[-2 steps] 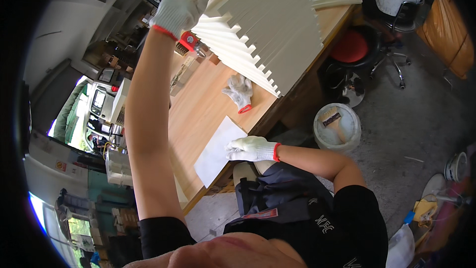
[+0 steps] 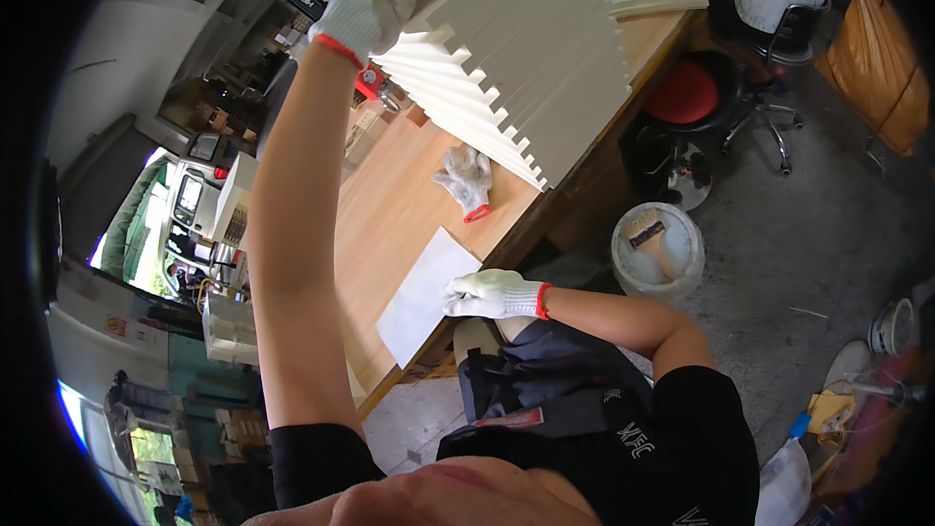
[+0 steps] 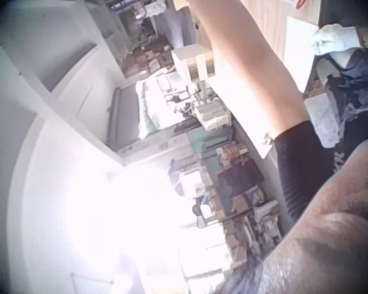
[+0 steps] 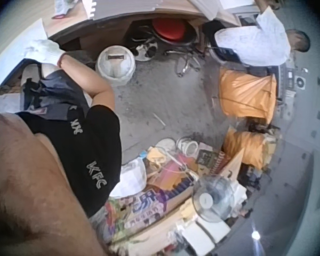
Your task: The person applies a white substance to the edges of a stack of wooden panels using a brush, then picks up and aligns the individual panels by hand on a wooden table.
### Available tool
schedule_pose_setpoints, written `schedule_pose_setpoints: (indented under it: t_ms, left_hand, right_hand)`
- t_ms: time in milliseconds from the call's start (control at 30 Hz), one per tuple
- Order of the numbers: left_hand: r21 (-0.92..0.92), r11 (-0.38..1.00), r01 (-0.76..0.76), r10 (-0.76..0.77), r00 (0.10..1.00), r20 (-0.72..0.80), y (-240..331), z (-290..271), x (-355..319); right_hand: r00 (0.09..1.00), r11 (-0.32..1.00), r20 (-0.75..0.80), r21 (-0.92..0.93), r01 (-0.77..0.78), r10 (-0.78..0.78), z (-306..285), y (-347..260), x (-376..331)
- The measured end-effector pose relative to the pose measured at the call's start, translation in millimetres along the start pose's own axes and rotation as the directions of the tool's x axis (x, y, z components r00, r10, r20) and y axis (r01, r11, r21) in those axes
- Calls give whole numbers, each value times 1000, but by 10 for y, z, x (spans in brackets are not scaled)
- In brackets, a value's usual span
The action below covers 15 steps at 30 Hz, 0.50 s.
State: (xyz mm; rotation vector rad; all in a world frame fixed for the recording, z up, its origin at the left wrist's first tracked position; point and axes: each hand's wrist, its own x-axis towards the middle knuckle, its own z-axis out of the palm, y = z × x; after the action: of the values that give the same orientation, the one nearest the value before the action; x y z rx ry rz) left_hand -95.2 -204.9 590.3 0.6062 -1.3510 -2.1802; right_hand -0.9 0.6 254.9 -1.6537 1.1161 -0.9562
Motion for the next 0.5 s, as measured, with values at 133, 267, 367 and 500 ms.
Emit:
schedule_pose_setpoints:
  t_ms: [133,267,367,500]
  left_hand:
    - [210,967,-145,128,987,92,14,-79,209]
    - [100,962,-253,254,967,11,32,-565,54]
    - [70,980,-186,159,946,283,164,-1409,-502]
    - [-248,953,-173,171,985,-30,16,-2699,-1407]
  right_hand:
    - [1000,999,-19,-37,14,-15,22,-16,-91]
    - [1000,1000,2,9,-15,15,-62,50,-151]
    - [994,932,-9,349,-96,106,-242,85,-122]
    - [976,914,-207,405,16,74,-809,8,107]
